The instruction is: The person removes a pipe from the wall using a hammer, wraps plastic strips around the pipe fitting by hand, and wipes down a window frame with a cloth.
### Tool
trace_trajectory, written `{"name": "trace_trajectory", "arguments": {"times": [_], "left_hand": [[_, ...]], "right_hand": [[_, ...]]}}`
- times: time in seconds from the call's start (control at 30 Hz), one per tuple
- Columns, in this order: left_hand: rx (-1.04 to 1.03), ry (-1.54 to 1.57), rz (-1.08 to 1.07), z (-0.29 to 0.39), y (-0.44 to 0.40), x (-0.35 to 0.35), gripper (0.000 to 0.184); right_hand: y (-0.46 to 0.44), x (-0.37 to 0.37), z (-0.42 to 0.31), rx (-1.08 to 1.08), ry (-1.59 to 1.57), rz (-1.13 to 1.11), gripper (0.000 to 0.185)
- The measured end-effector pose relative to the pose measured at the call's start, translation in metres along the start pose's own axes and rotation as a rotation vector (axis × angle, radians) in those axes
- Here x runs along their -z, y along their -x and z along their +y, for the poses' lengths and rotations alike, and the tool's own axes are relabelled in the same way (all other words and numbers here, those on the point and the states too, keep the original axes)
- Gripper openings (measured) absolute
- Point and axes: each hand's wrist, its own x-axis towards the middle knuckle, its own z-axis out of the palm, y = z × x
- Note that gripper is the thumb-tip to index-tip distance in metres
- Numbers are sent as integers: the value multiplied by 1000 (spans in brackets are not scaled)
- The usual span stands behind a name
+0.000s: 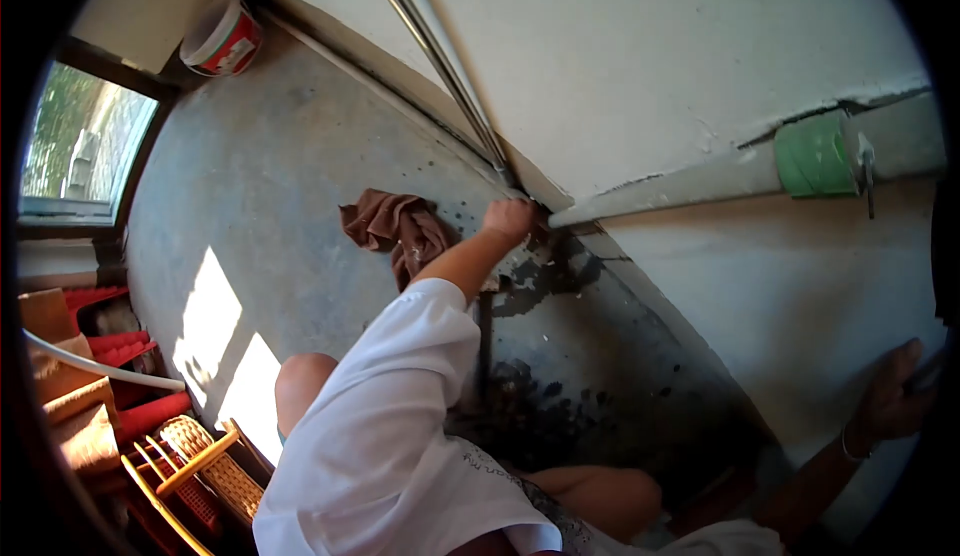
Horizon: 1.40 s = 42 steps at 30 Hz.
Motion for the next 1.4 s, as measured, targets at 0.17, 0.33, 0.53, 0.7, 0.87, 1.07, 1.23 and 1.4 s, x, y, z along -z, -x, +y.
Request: {"name": "trace_trajectory", "arguments": {"times": [0.17, 0.33, 0.53, 0.7, 0.87, 1.07, 1.23, 1.4], "left_hand": [[-16, 42, 39, -6, -5, -16, 26], [-75, -34, 2, -1, -4, -3, 23], [51, 138, 132, 0, 5, -20, 24], [-177, 324, 386, 25, 39, 10, 31], [-213, 403, 544, 63, 45, 63, 40], [-174, 259, 507, 71, 47, 75, 33], [-116, 303, 500, 73, 53, 74, 34], [-108, 381, 521, 79, 54, 69, 28]], "right_hand": [[9, -9, 16, -31, -123, 38, 44], [-5, -12, 13, 54, -195, 87, 45], [-9, -8, -4, 3, -283, 27, 43], [-9, -1, -4, -39, -192, -75, 38], [-37, 1, -28, 114, -131, 72, 36], [-41, -2, -43, 39, -128, 137, 36], [-43, 0, -45, -13, -131, 139, 33], [-42, 5, -47, -73, -140, 99, 30]]}}
